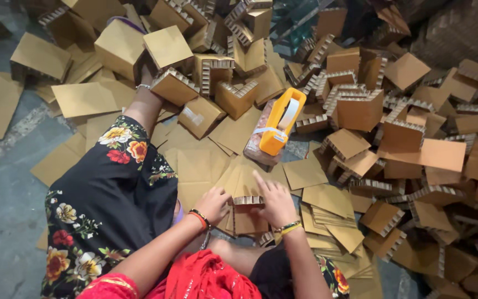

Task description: The person sits on the floor surrounded by cardboard pieces and assembles small boxes. They fold the cardboard into shape and use a handheld tape dispenser to seal the edges, repeating the process for multiple units.

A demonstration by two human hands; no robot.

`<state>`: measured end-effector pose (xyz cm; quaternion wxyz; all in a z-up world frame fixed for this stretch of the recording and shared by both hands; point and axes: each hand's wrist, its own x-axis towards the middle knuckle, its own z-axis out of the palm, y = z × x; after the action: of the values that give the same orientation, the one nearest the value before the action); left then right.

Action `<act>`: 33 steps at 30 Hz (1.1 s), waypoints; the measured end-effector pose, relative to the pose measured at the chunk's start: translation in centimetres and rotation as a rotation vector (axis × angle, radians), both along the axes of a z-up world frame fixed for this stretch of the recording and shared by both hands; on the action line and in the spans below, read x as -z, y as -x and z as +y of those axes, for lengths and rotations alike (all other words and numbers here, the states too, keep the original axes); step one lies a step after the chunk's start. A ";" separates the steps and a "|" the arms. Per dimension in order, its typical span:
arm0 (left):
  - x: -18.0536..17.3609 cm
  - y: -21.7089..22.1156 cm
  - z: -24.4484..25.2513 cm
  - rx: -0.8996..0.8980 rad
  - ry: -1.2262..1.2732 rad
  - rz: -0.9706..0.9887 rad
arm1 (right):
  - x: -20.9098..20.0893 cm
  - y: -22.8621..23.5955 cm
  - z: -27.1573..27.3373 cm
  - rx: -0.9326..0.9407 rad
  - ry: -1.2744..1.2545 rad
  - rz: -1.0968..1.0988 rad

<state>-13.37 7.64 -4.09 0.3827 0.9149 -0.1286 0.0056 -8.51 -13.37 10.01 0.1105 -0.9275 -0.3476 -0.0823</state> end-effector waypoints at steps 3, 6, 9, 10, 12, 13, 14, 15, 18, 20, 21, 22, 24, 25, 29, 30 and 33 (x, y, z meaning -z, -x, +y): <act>0.9 -0.1 -0.1 -0.010 0.005 -0.001 | 1.5 -0.2 -3.0 0.169 0.070 0.203; 2.0 -1.0 -0.3 -0.057 0.059 0.038 | 0.4 -1.3 -6.0 0.324 0.139 0.245; 2.1 -3.1 -0.3 -0.114 0.184 -0.035 | 0.5 -0.4 -6.1 0.303 0.056 0.215; 1.7 -4.2 -0.3 -0.114 0.158 -0.021 | 0.5 -0.4 -5.6 0.268 -0.013 0.185; 0.8 -6.6 -1.0 -0.098 0.110 -0.007 | 0.9 0.4 -4.0 0.270 0.044 0.231; 0.5 -7.6 -1.5 -0.081 0.087 -0.006 | 1.3 0.9 -3.1 0.270 0.075 0.256; 0.3 -8.5 -2.2 -0.080 0.025 0.027 | 1.6 1.2 -2.4 0.265 0.109 0.245; 0.2 -9.2 -2.9 -0.079 -0.038 0.060 | 2.0 1.5 -1.7 0.260 0.143 0.234; 0.0 -10.9 -4.0 -0.092 -0.148 0.143 | 2.5 1.5 -0.6 0.261 0.128 0.232; 0.2 -11.3 -3.9 -0.103 -0.167 0.157 | 2.9 1.5 -0.4 0.268 0.098 0.242; 0.2 -11.5 -3.8 -0.109 -0.163 0.141 | 3.0 1.5 -0.6 0.271 0.090 0.243; 0.1 -11.6 -3.8 -0.111 -0.158 0.124 | 3.2 1.6 -0.7 0.278 0.082 0.242; -0.3 -11.2 -4.0 -0.131 -0.160 0.174 | 3.7 2.0 -0.4 0.324 0.106 0.283; -0.5 -11.3 -4.1 -0.144 -0.161 0.194 | 3.8 2.0 -0.2 0.345 0.117 0.298; 1.5 -12.0 -4.6 -0.133 -0.039 0.083 | 4.3 2.4 0.4 0.307 0.012 0.110; 2.9 -12.3 -4.6 -0.115 -0.015 0.044 | 4.4 2.2 0.4 0.304 0.013 0.127; 7.0 -12.9 -4.5 -0.170 0.037 -0.147 | 4.7 2.8 0.3 0.317 -0.016 0.155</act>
<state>-0.44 3.11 -11.05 0.3874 0.9123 -0.0783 0.1077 -11.32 -13.09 5.32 0.1300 -0.9733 -0.1867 -0.0300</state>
